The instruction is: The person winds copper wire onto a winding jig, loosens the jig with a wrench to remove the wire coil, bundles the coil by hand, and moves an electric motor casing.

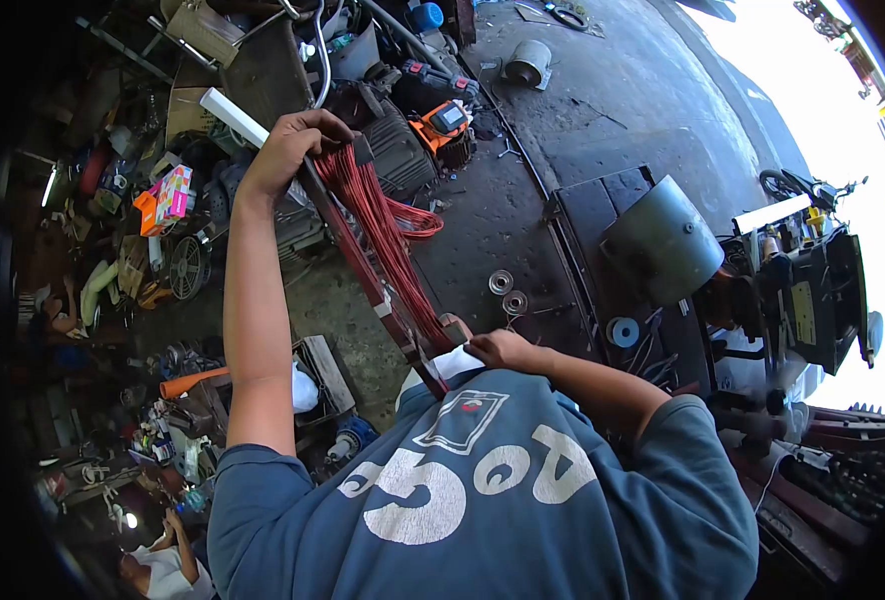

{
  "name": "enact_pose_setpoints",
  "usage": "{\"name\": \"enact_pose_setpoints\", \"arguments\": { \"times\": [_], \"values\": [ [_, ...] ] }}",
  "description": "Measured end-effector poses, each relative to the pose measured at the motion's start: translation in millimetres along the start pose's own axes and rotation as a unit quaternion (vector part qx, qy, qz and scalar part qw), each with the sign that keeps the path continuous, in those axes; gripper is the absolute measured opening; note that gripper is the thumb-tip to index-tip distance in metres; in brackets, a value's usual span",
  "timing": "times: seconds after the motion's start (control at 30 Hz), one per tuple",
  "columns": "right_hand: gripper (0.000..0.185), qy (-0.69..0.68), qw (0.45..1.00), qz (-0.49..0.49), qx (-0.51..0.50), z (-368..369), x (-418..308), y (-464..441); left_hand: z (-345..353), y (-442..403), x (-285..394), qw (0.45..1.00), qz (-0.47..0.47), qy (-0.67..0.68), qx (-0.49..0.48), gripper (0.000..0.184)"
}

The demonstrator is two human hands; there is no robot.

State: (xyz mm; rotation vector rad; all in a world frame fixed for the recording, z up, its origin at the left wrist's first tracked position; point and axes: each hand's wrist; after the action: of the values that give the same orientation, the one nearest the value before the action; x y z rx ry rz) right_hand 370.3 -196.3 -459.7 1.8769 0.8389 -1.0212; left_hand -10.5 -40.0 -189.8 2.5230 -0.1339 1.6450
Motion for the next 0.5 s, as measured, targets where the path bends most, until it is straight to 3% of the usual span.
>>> {"name": "enact_pose_setpoints", "arguments": {
  "times": [0.07, 0.17, 0.3, 0.4, 0.5],
  "values": [
    [0.041, 0.046, 0.994, 0.004, -0.100, -10.1, -19.5, 17.0, -1.3, -1.3, -5.0, 1.000, -0.009, -0.004, 0.001, 0.032],
    [0.036, 0.046, 0.981, -0.079, -0.170, -29.3, -58.3, 33.2, 1.8, -2.9, -4.1, 0.999, -0.043, -0.025, 0.011, 0.032],
    [0.026, 0.165, 0.959, -0.130, -0.190, -51.5, -87.7, 41.0, 4.6, -2.0, -1.5, 0.998, -0.034, -0.040, 0.016, 0.033],
    [0.014, 0.228, 0.943, -0.188, -0.150, -92.8, -169.6, 45.5, 10.9, -1.1, 4.0, 0.998, -0.038, -0.032, 0.024, 0.033],
    [0.011, 0.261, 0.916, -0.303, -0.043, -137.7, -218.8, 14.9, 18.9, -1.2, 16.0, 1.000, -0.004, -0.009, 0.007, 0.033]
  ]
}}
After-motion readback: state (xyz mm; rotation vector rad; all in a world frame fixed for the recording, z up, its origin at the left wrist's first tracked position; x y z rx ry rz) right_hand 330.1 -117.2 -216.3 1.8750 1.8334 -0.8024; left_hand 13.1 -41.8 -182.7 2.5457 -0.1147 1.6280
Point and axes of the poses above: each hand's wrist, its own y-axis away from the middle knuckle, its own z-axis out of the palm, x = y × z, and after that the axes turned 7 degrees about -y, right-handed
